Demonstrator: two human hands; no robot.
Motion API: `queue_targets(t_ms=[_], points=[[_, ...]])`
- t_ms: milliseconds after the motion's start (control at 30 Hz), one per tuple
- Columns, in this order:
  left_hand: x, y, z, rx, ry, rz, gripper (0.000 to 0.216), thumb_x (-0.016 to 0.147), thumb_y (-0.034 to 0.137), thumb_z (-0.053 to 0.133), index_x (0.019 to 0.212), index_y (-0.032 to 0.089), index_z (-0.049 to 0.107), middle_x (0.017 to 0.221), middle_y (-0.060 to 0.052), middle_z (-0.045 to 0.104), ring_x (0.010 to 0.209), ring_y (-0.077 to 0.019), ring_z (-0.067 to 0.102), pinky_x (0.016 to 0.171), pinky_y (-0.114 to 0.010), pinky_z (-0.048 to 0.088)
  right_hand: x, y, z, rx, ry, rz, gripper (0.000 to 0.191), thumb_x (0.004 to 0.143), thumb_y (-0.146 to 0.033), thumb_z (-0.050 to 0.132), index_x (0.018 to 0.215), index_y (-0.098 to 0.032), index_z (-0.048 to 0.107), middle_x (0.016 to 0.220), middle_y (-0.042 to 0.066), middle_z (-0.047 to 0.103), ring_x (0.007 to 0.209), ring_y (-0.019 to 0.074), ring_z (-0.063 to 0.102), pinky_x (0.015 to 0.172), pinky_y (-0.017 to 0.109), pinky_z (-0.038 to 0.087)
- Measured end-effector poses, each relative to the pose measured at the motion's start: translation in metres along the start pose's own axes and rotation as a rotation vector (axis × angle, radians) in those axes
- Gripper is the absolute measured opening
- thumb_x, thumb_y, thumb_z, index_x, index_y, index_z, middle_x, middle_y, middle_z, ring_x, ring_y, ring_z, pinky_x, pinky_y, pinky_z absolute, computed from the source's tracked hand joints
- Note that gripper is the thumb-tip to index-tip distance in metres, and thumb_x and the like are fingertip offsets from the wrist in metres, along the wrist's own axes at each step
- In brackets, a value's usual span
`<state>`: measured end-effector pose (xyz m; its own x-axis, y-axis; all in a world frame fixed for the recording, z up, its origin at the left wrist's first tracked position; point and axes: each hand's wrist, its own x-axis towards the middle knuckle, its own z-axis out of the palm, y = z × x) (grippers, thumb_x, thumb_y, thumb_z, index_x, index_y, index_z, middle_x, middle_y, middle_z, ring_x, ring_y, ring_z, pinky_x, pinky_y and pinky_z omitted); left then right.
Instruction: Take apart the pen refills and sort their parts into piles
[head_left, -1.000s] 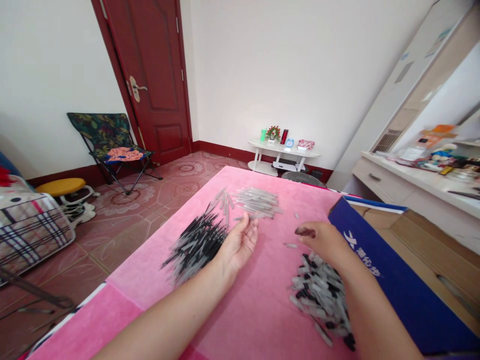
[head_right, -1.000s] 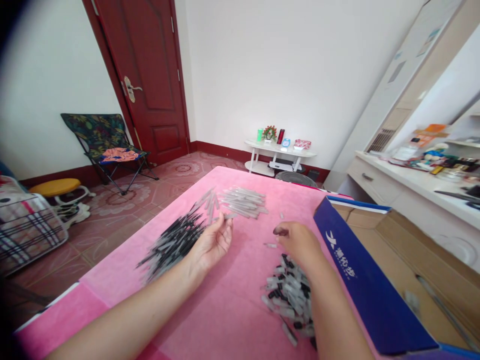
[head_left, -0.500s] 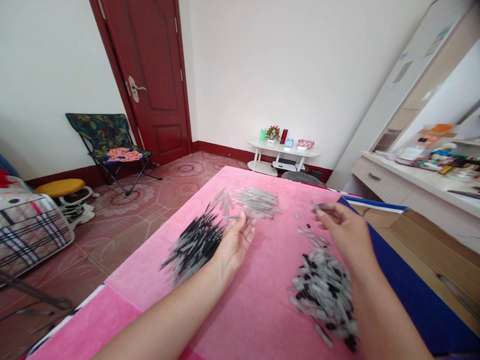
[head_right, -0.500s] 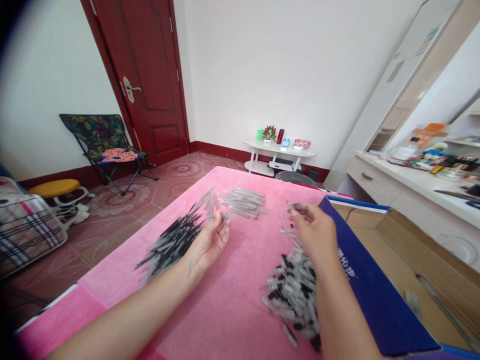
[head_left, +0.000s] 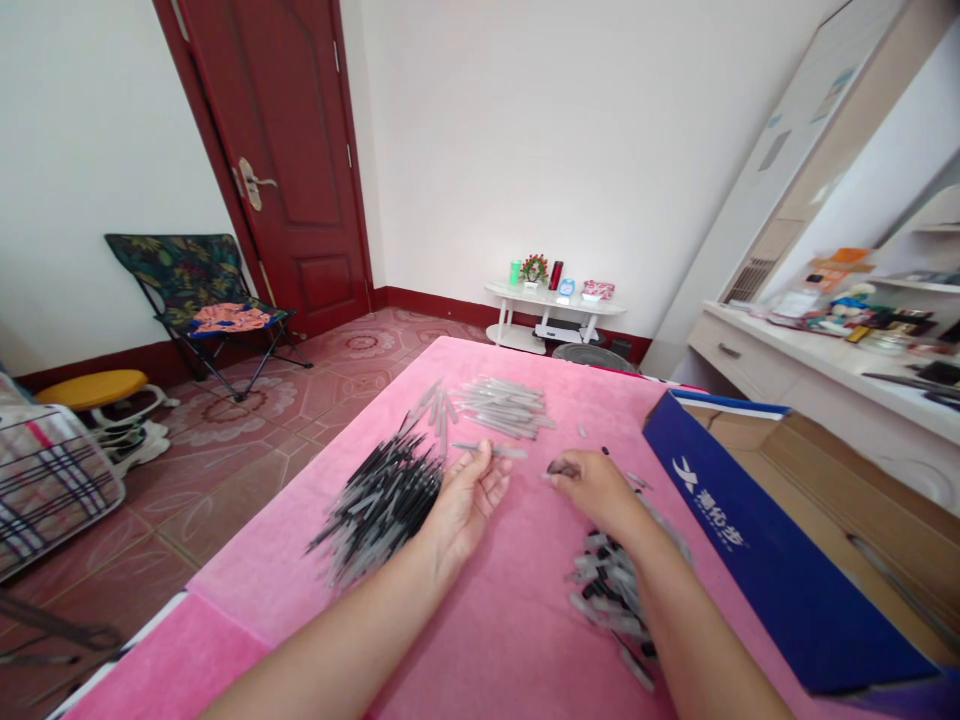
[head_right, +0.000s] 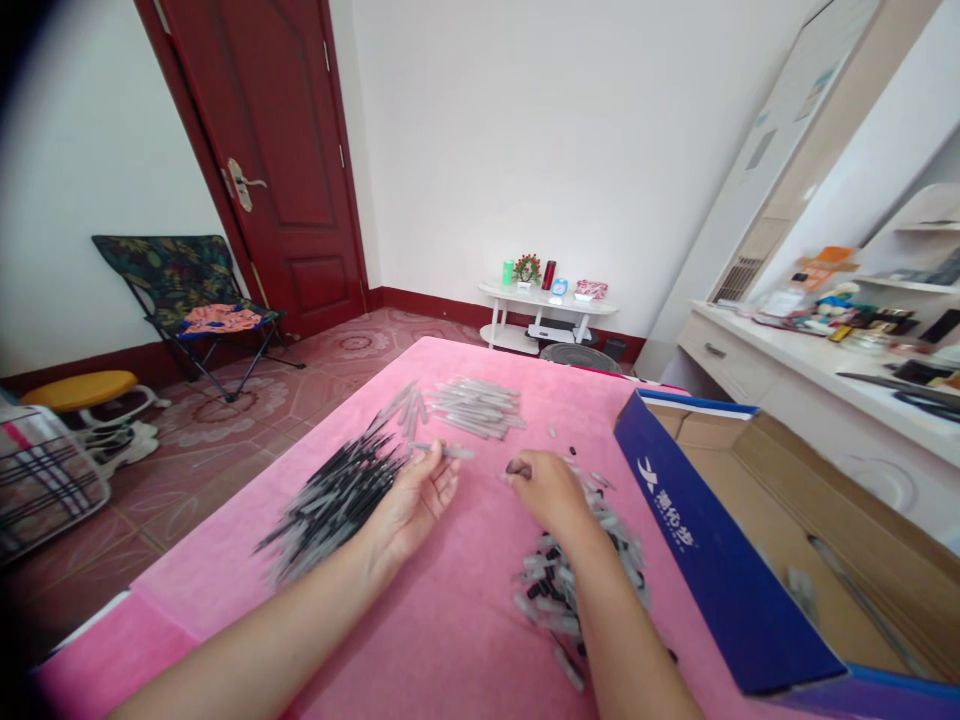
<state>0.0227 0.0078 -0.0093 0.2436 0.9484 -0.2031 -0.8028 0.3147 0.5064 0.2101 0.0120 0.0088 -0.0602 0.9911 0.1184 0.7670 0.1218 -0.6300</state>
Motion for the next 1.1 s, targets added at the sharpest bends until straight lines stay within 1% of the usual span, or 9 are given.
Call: queue_targets(t_ms=[100, 233, 300, 400, 500, 667, 800, 933, 1100], points=[[-0.003, -0.007, -0.003, 0.053, -0.011, 0.001, 0.020, 0.066, 0.025, 0.067, 0.080, 0.015, 0.057, 0.075, -0.003, 0.065, 0.063, -0.0097, 0.062, 0.056, -0.018, 0.049, -0.001, 0.010, -0.009, -0.089, -0.012, 0.001, 0.014, 0.065, -0.024, 0.054, 0.068, -0.018, 0.066, 0.070, 0.003, 0.067, 0.067, 0.0160, 0.059, 0.061, 0.024, 0.043], [-0.009, -0.017, -0.004, 0.099, -0.012, -0.013, 0.022, 0.065, 0.027, 0.068, 0.077, 0.014, 0.056, 0.079, -0.004, 0.066, 0.061, -0.0097, 0.062, 0.055, -0.018, 0.048, -0.006, 0.036, -0.046, -0.211, 0.073, 0.102, 0.016, 0.065, -0.026, 0.052, 0.070, -0.019, 0.066, 0.071, 0.003, 0.067, 0.067, 0.0160, 0.059, 0.059, 0.023, 0.041], [-0.011, -0.020, -0.004, 0.115, -0.026, -0.013, 0.023, 0.064, 0.029, 0.068, 0.077, 0.014, 0.056, 0.083, -0.006, 0.066, 0.061, -0.0100, 0.062, 0.055, -0.019, 0.048, -0.009, 0.051, -0.061, -0.261, 0.029, 0.158, 0.015, 0.063, -0.025, 0.053, 0.069, -0.019, 0.066, 0.067, 0.002, 0.067, 0.064, 0.0158, 0.059, 0.057, 0.023, 0.040], [-0.012, -0.021, -0.004, 0.135, -0.044, -0.005, 0.024, 0.064, 0.030, 0.068, 0.077, 0.014, 0.056, 0.087, -0.007, 0.066, 0.062, -0.0103, 0.062, 0.055, -0.019, 0.048, -0.012, 0.065, -0.073, -0.285, -0.057, 0.187, 0.015, 0.063, -0.026, 0.054, 0.067, -0.019, 0.067, 0.064, 0.002, 0.066, 0.062, 0.0161, 0.060, 0.057, 0.023, 0.040], [-0.012, -0.019, -0.004, 0.140, -0.051, -0.003, 0.024, 0.064, 0.030, 0.068, 0.077, 0.014, 0.056, 0.085, -0.007, 0.066, 0.061, -0.0103, 0.062, 0.056, -0.019, 0.048, -0.014, 0.071, -0.079, -0.308, -0.041, 0.220, 0.018, 0.064, -0.031, 0.054, 0.069, -0.020, 0.067, 0.066, 0.002, 0.067, 0.064, 0.0174, 0.061, 0.058, 0.024, 0.041], [-0.013, -0.019, -0.004, 0.151, -0.055, 0.006, 0.024, 0.065, 0.029, 0.068, 0.077, 0.013, 0.055, 0.085, -0.007, 0.066, 0.060, -0.0102, 0.062, 0.055, -0.019, 0.048, -0.013, 0.082, -0.081, -0.475, 0.196, 0.287, 0.026, 0.066, -0.024, 0.050, 0.085, -0.020, 0.068, 0.084, 0.007, 0.068, 0.078, 0.0216, 0.061, 0.068, 0.028, 0.043], [-0.012, -0.021, -0.006, 0.162, -0.065, 0.017, 0.024, 0.066, 0.030, 0.067, 0.078, 0.013, 0.055, 0.085, -0.008, 0.066, 0.060, -0.0099, 0.061, 0.055, -0.019, 0.047, -0.011, 0.096, -0.068, -0.500, 0.231, 0.261, 0.032, 0.066, -0.016, 0.048, 0.092, -0.019, 0.067, 0.093, 0.009, 0.066, 0.084, 0.0218, 0.061, 0.073, 0.029, 0.043], [-0.011, -0.023, -0.008, 0.161, -0.077, 0.020, 0.024, 0.065, 0.030, 0.067, 0.078, 0.014, 0.054, 0.086, -0.008, 0.066, 0.060, -0.0104, 0.061, 0.056, -0.019, 0.047, -0.012, 0.103, -0.057, -0.511, 0.261, 0.306, 0.033, 0.065, -0.017, 0.051, 0.093, -0.021, 0.067, 0.088, 0.009, 0.067, 0.079, 0.0217, 0.061, 0.068, 0.029, 0.045], [-0.010, -0.023, -0.011, 0.175, -0.087, 0.019, 0.023, 0.068, 0.030, 0.065, 0.079, 0.014, 0.054, 0.086, -0.007, 0.065, 0.059, -0.0086, 0.060, 0.055, -0.018, 0.047, -0.014, 0.107, -0.055, -0.485, 0.255, 0.385, 0.031, 0.061, -0.020, 0.056, 0.089, -0.023, 0.068, 0.083, 0.008, 0.067, 0.075, 0.0218, 0.062, 0.064, 0.029, 0.044]])
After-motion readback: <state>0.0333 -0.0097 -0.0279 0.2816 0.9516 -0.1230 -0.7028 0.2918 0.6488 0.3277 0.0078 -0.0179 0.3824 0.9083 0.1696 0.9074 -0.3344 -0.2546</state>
